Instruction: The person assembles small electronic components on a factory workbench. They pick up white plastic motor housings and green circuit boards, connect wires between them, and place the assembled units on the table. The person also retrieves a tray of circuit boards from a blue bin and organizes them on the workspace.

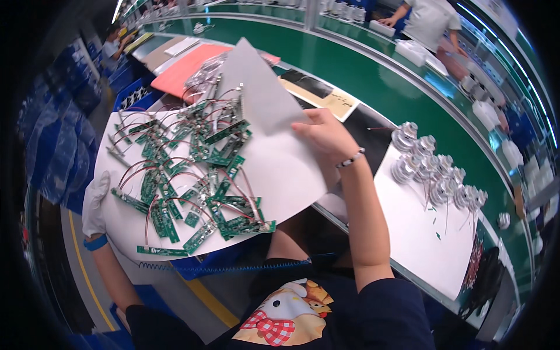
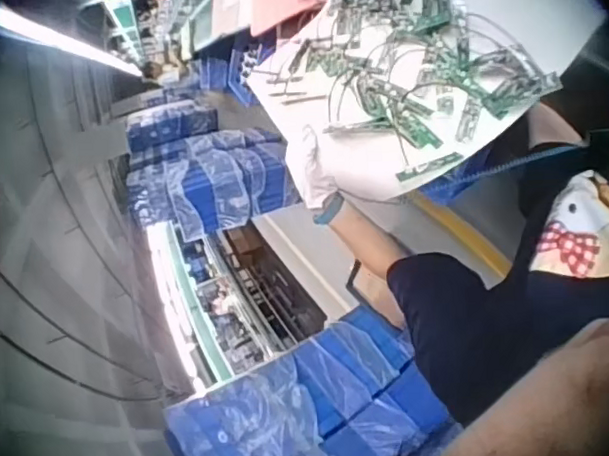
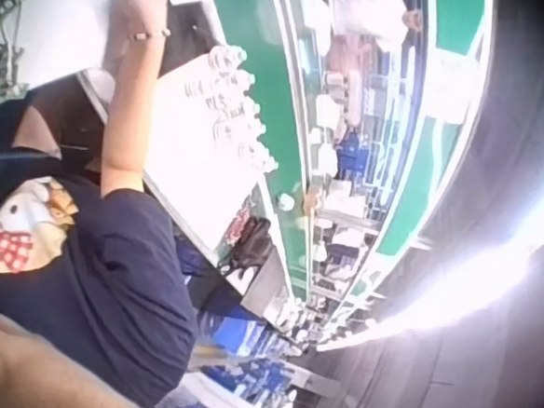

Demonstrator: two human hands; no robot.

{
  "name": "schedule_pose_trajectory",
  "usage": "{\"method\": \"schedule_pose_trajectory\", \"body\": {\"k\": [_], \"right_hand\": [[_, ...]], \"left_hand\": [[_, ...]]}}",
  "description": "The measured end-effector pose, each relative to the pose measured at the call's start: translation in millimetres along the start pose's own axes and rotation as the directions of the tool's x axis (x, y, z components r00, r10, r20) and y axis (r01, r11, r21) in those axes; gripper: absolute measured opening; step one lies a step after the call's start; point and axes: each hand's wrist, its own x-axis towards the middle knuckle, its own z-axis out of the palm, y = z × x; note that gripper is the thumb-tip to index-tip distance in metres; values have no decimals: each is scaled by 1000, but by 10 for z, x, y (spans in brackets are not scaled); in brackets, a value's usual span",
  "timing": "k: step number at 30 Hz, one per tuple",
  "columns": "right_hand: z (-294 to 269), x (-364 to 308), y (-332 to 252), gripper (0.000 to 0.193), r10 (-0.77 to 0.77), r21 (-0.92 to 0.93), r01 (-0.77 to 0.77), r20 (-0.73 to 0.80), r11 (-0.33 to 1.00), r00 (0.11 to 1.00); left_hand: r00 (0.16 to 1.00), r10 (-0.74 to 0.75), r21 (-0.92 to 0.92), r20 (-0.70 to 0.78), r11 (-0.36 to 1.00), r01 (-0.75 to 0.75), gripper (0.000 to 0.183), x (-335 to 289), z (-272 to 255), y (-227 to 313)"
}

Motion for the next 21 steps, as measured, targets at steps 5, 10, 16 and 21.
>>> {"method": "schedule_pose_trajectory", "body": {"k": [5,10,16,21], "right_hand": [[231,-515,-300,21,-14,-62,5,-151,998,988],[374,-684,-88,21,11,55,2,-230,999,973],[644,-827,605,19,-1,182,78,-390,980,921],[761,-826,967,23,76,83,-37,-535,996,841]], "left_hand": [[978,84,-157,190,986,-54,42,274,-280,-435],[914,175,-266,366,961,-77,42,732,-444,-653],[858,-139,39,495,990,138,30,1597,191,-517],[752,-112,175,649,984,-5,39,2315,696,-909]]}}
